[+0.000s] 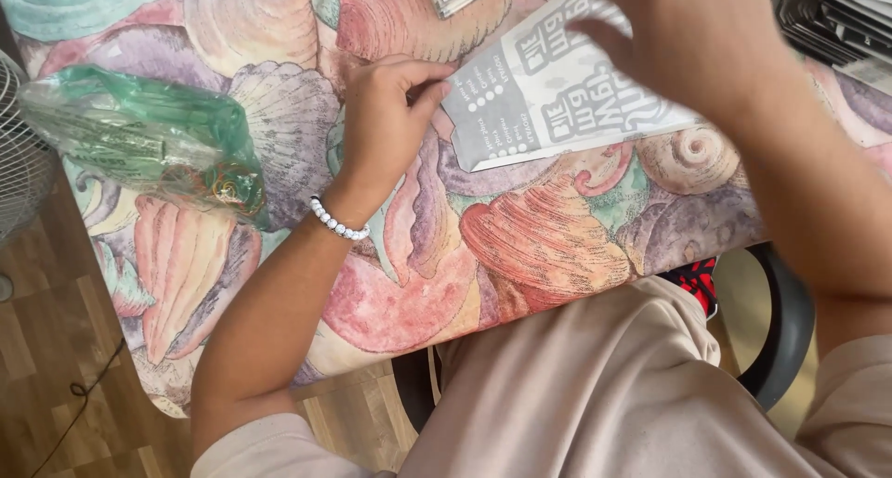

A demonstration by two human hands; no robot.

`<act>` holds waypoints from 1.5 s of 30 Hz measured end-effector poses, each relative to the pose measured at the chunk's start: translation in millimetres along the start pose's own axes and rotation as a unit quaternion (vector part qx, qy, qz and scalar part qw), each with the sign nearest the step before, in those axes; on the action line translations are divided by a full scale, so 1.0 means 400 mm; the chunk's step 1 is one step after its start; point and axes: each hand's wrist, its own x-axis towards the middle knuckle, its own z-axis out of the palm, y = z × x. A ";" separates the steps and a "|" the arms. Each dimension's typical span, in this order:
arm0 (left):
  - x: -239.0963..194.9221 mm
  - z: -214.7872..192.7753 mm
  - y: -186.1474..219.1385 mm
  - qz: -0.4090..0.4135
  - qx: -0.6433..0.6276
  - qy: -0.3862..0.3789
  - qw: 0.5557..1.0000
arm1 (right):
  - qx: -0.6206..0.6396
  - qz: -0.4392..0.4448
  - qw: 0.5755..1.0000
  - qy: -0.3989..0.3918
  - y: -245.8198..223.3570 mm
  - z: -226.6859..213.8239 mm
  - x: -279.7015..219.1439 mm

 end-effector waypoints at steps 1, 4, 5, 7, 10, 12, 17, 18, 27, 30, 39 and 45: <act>-0.001 0.000 -0.001 0.008 0.005 0.011 1.000 | 0.116 -0.001 0.991 0.068 -0.047 -0.048 -0.020; -0.005 -0.001 0.015 0.040 -0.026 0.032 0.998 | 0.304 0.005 0.952 0.047 -0.198 -0.094 -0.115; -0.009 0.000 0.017 0.038 -0.023 0.030 0.999 | 0.307 0.005 0.951 0.047 -0.225 -0.083 -0.127; -0.017 0.005 0.023 0.059 -0.008 0.041 0.997 | 0.224 0.005 0.972 0.068 -0.279 -0.061 -0.154; -0.036 0.010 0.043 0.088 0.013 0.054 0.995 | 0.180 -0.006 0.982 0.053 -0.292 -0.029 -0.169; -0.065 0.006 0.070 0.122 0.038 0.045 0.991 | 0.179 -0.003 0.983 0.050 -0.297 -0.028 -0.177; -0.134 0.016 0.124 0.179 0.083 0.016 0.980 | 0.173 -0.001 0.983 0.058 -0.297 -0.017 -0.193; -0.143 0.021 0.123 0.192 0.094 0.008 0.977 | 0.178 0.001 0.982 0.057 -0.296 -0.015 -0.196; -0.164 0.029 0.119 0.188 0.133 -0.046 0.972 | 0.179 -0.031 0.979 0.087 -0.287 -0.024 -0.192; -0.160 0.027 0.117 0.189 0.134 -0.044 0.972 | 0.200 -0.060 0.972 0.107 -0.278 -0.007 -0.180; -0.161 0.018 0.113 0.192 0.131 -0.061 0.971 | 0.143 -0.081 0.985 0.047 -0.249 0.000 -0.092; -0.149 0.012 0.107 0.177 0.118 -0.081 0.974 | 0.105 -0.081 0.990 0.058 -0.253 0.012 -0.105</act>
